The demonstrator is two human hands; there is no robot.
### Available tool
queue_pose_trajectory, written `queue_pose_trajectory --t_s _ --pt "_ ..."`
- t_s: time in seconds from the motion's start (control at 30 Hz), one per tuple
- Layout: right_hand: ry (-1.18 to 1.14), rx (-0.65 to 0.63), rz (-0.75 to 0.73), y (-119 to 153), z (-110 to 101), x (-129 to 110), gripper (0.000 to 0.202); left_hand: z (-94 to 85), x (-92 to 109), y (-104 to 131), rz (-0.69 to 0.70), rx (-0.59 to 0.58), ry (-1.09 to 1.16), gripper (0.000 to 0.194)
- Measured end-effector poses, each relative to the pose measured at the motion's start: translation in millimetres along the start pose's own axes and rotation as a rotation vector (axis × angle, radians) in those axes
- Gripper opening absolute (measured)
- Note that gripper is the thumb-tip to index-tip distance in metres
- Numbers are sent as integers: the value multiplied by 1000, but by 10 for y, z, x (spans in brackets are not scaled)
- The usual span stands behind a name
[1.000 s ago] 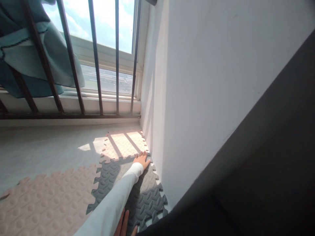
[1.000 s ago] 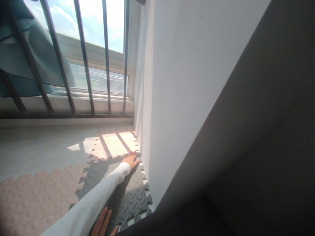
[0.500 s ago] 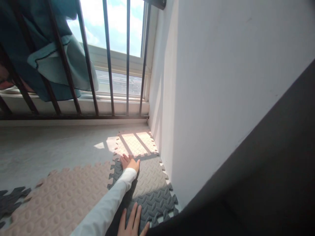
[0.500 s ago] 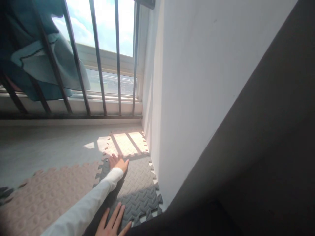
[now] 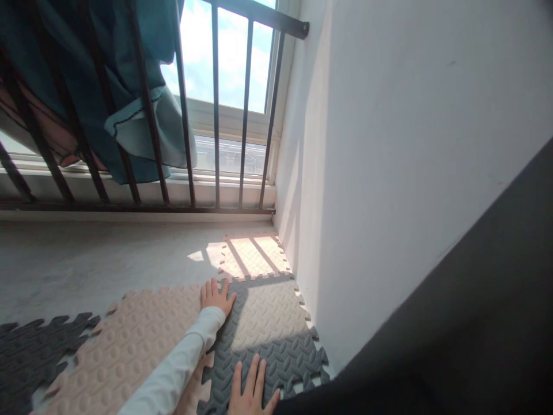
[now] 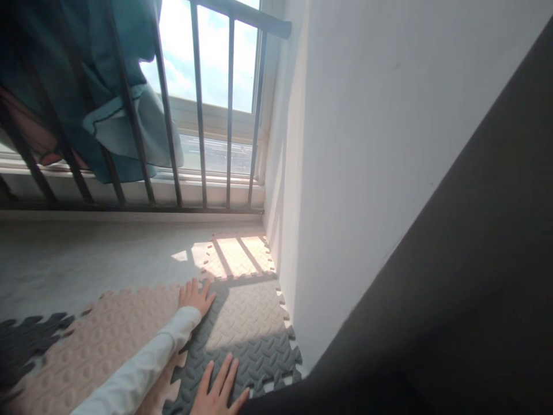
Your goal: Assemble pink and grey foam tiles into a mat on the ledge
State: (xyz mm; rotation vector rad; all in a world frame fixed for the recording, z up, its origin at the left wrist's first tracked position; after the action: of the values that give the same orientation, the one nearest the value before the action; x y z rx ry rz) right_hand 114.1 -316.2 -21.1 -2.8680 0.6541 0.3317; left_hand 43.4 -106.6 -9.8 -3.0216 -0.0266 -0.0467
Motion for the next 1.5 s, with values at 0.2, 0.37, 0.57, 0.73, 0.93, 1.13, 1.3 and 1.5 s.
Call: queue_pose_trajectory --t_s 0.2,0.37,0.57,0.73,0.93,1.13,1.3,1.5 --pt "94 -225 -75 -29 -183 -47 43 -145 -184 -85 177 -258 51 56" --pt "110 -394 -96 -47 -384 -68 61 -237 -480 442 296 -355 45 90" --pt "38 -352 -195 113 -531 -129 66 -361 -634 1164 314 -427 18 89" --pt "-1 -406 -288 250 -545 -330 59 -482 -599 1176 292 -466 54 87" --pt "88 -372 -288 245 -482 -496 48 -527 -836 1289 361 -390 224 67" --pt "183 -210 -306 290 -363 -675 42 -603 -2042 1770 -5 -296 -1 66" --pt "222 -173 -295 279 -270 -929 43 -489 -3091 2269 -296 -293 -214 74" --pt "286 -180 -325 273 -209 -1077 41 -350 -3380 2343 -182 -187 -171 70"
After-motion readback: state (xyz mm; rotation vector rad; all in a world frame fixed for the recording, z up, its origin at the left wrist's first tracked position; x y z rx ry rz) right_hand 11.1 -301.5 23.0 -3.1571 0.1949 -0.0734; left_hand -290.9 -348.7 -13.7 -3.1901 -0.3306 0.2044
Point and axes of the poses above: each hand's wrist, its own y-axis away from the middle knuckle, its own z-axis out of the palm, x = y × z, the point moved 3 cm from there along -y, towards the middle knuckle, and after that the axes turned 10 degrees about x, right-handed, at the moved point
